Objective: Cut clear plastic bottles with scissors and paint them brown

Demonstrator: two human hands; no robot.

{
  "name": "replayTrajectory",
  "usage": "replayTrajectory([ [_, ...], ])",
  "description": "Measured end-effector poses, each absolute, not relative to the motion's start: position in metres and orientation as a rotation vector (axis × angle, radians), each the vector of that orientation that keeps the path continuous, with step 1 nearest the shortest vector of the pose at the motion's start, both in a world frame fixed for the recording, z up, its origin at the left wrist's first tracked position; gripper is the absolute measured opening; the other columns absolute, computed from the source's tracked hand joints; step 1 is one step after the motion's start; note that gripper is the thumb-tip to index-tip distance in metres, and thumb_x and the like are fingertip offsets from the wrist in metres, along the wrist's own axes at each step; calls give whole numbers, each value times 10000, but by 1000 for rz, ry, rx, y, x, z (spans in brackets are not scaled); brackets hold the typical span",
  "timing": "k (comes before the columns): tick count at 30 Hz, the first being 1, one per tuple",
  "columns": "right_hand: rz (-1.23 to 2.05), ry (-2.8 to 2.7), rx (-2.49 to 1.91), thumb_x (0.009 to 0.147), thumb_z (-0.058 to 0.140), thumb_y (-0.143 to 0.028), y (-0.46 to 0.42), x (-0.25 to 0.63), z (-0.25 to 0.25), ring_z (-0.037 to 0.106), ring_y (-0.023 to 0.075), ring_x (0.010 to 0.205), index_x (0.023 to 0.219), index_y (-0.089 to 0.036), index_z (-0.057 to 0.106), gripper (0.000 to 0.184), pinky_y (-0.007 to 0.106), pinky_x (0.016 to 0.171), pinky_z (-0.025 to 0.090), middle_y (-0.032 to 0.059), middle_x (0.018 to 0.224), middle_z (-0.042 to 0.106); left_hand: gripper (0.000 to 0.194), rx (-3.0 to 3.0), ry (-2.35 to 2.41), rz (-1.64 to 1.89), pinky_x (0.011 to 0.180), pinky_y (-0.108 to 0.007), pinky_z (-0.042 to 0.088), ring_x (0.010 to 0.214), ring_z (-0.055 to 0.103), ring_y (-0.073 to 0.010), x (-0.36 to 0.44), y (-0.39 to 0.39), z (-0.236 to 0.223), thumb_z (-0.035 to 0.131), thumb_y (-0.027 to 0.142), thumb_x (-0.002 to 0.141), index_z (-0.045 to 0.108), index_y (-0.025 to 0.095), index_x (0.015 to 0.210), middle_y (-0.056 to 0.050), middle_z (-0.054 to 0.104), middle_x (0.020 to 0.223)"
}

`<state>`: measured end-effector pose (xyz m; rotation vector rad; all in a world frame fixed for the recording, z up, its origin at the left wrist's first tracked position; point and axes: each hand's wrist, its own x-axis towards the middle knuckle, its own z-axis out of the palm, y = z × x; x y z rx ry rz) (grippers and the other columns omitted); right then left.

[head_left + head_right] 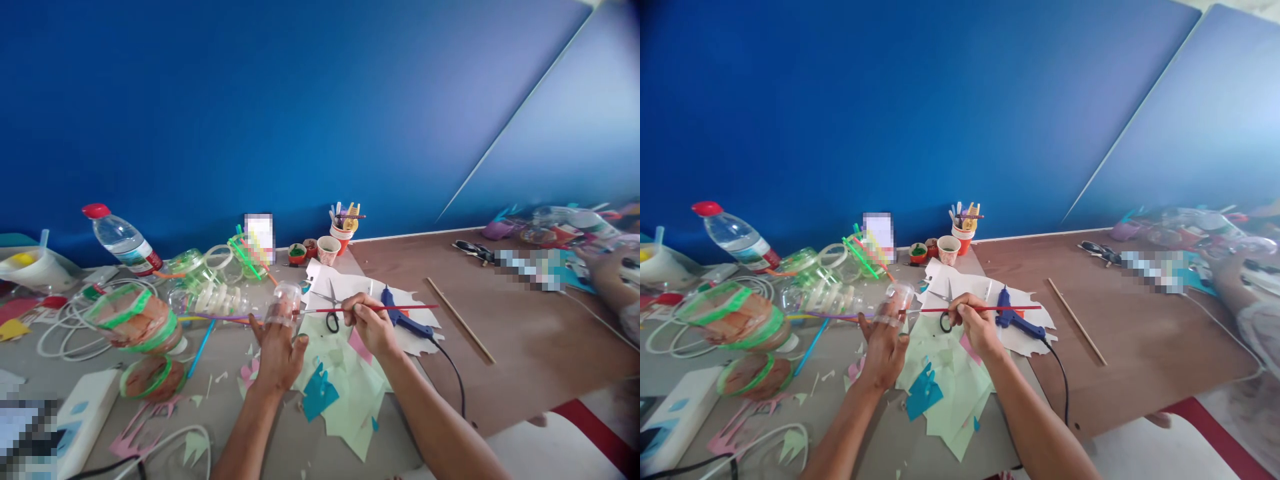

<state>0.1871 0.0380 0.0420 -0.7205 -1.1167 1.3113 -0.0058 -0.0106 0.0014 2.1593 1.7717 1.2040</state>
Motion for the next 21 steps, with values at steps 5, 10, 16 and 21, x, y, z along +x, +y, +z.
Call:
replayTrajectory([
  [5,1332,-1190,-714,760,618,-327,39,187,39,518,142,478,707,-176,689,175,275,481,343,20,529,613,630,2280,1808,1126,1092,-590,-155,1350,374,-341,-6,-10,2,249,576,921,445,202,1388,-189,375,1489],
  [10,1302,-1118,-730,742,608,-289,41,189,40,487,128,457,680,-173,674,148,267,469,316,4,488,572,625,2322,1812,1108,1089,-584,-163,1373,343,-330,-6,-10,3,320,568,911,376,225,1431,-178,391,1483],
  [16,1307,-1136,-763,756,594,-275,42,188,40,499,133,478,696,-168,667,142,270,478,331,17,527,601,571,2359,1841,1076,1090,-602,-134,1391,315,-311,-6,-11,4,337,566,908,499,234,1343,-174,385,1488],
  [21,1296,-1070,-742,754,589,-271,45,190,42,482,132,470,691,-173,658,135,270,474,319,9,497,575,605,2359,1810,1121,1083,-595,-154,1388,320,-320,-6,-12,8,295,559,921,416,224,1410,-188,359,1499],
])
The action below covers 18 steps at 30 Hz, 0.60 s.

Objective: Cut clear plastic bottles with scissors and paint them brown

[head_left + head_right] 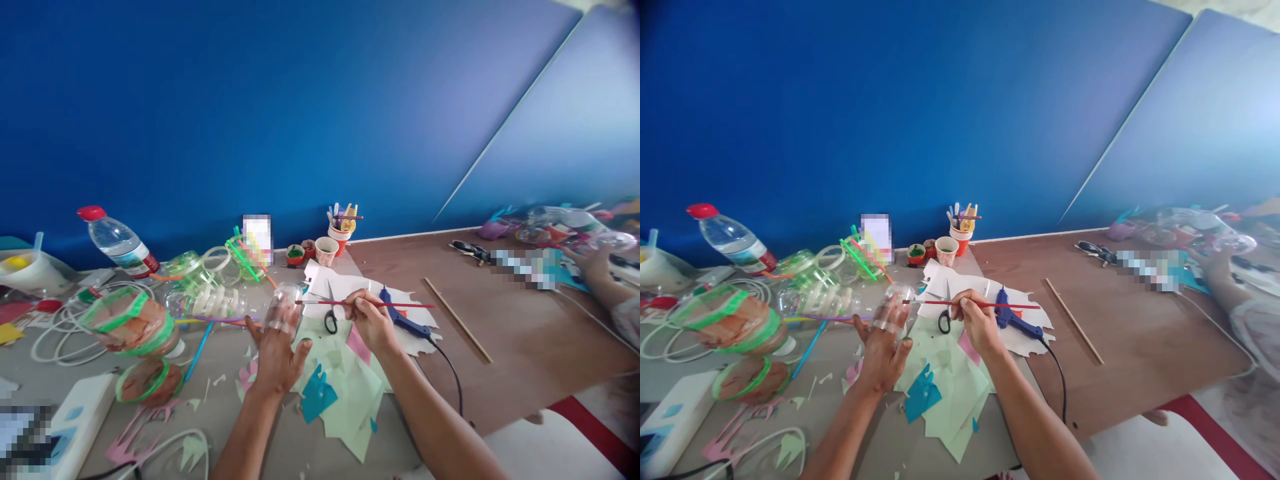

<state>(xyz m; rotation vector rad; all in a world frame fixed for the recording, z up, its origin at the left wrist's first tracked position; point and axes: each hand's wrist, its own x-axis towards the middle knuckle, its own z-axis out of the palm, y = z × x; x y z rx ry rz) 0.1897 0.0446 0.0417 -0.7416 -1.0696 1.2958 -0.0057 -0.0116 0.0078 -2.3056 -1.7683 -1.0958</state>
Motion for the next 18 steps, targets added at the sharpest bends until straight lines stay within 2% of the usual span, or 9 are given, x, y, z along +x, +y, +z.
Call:
replayTrajectory([
  [8,1309,-1004,-753,721,596,-244,49,191,40,463,117,456,654,-166,666,124,255,464,298,10,482,578,615,-2289,-1765,-1106,1099,-573,-144,1401,297,-299,-5,-12,12,167,552,943,446,227,1385,-150,400,1485],
  [18,1315,-989,-750,748,602,-266,51,191,36,473,114,471,683,-171,652,125,243,468,311,7,500,585,668,-2313,-1912,-1377,1114,-561,-116,1407,285,-309,-8,-13,16,155,617,911,390,255,1420,-142,338,1520],
])
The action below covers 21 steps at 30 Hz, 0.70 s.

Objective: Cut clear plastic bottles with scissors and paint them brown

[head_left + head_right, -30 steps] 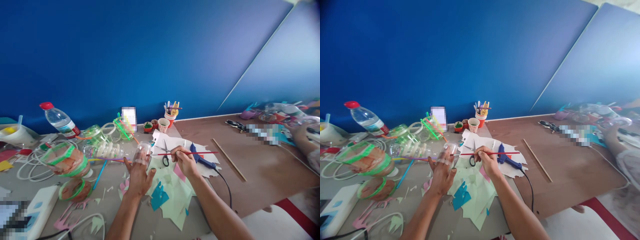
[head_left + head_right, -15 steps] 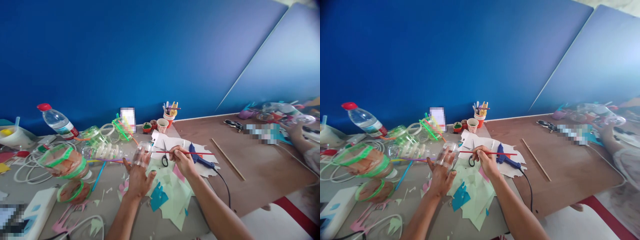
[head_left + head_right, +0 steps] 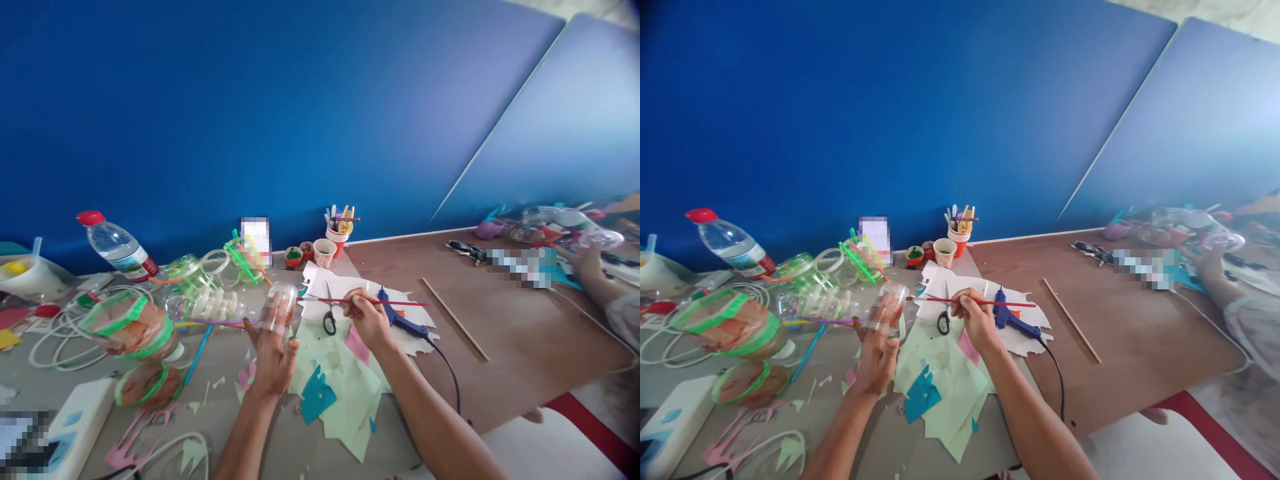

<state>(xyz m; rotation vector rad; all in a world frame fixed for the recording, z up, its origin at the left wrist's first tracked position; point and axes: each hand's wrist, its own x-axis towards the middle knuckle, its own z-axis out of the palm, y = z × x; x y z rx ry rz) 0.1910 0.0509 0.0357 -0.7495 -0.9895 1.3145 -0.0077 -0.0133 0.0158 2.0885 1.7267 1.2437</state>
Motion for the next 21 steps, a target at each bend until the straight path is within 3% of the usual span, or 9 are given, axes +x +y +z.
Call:
replayTrajectory([
  [14,1378,-1051,-707,759,614,-312,48,189,36,506,135,493,720,-173,659,151,263,480,344,19,541,609,683,1987,1627,1300,1130,-538,-124,1431,228,-289,-8,-16,21,130,655,893,352,305,1436,-93,330,1529],
  [21,1346,-1054,-718,767,613,-323,46,189,38,498,136,486,719,-179,648,156,264,477,339,10,523,586,659,1979,1673,1317,1142,-556,-52,1418,262,-284,-10,-14,12,127,620,912,315,290,1450,-113,346,1519],
])
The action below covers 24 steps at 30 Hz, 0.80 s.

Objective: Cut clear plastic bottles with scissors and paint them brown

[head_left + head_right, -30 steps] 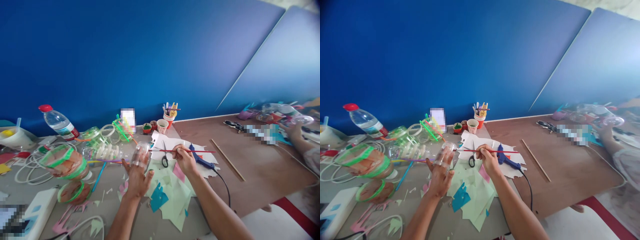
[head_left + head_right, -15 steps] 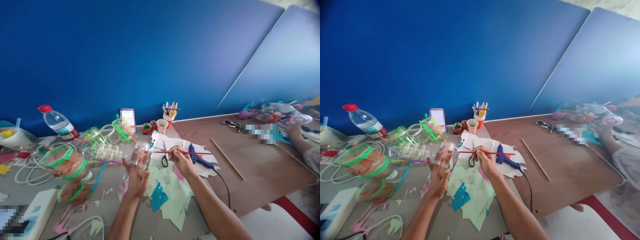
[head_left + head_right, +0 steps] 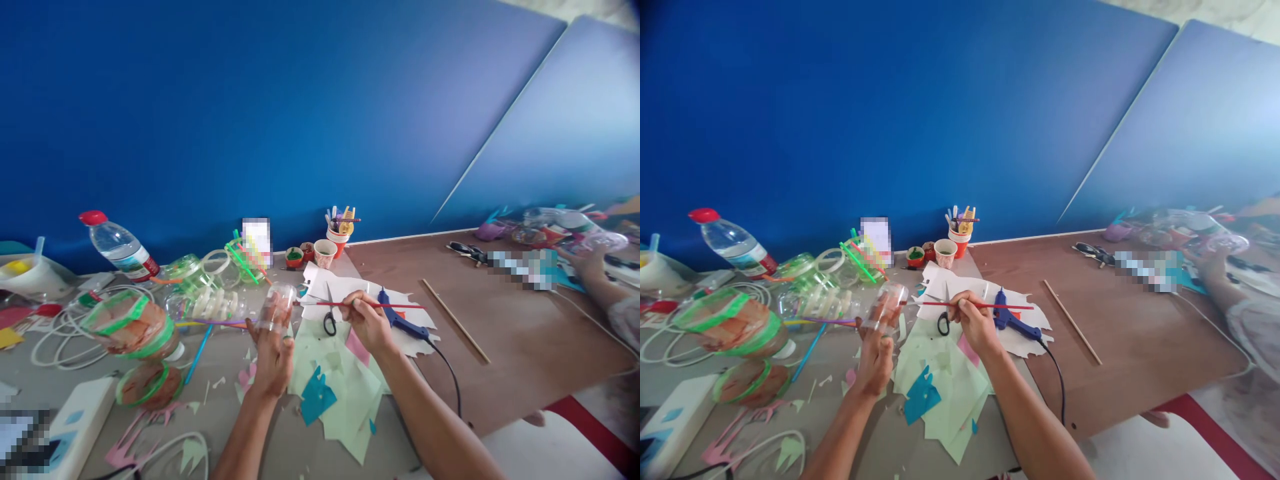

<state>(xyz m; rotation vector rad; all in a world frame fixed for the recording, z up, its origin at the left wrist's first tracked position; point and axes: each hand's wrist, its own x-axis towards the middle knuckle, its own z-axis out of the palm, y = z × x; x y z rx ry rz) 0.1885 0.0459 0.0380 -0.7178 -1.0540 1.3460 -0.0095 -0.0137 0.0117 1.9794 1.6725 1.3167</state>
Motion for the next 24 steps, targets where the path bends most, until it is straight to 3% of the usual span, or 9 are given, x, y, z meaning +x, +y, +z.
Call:
replayTrajectory([
  [8,1326,-1117,-679,801,597,-314,42,186,36,497,132,494,742,-181,661,159,267,500,370,11,545,604,639,2141,1701,1250,1126,-551,-131,1439,211,-258,-7,-13,9,129,598,924,254,291,1470,-103,299,1543],
  [16,1288,-1203,-676,828,603,-334,41,188,30,536,139,544,766,-185,682,179,271,528,408,20,594,624,652,2147,1744,1214,1121,-572,-109,1425,241,-287,-8,-13,7,146,576,930,246,241,1480,-149,341,1516],
  [21,1337,-1256,-681,826,606,-350,41,187,31,537,149,545,772,-180,688,196,282,532,408,24,591,622,660,2153,1766,1175,1116,-569,-127,1391,306,-309,-7,-13,8,157,592,919,416,224,1402,-157,430,1459],
  [24,1283,-1203,-688,823,605,-336,41,187,32,528,141,534,758,-184,682,182,274,525,394,18,583,622,635,2183,1754,1168,1108,-585,-125,1393,303,-305,-7,-13,8,151,573,928,430,242,1392,-145,420,1470],
])
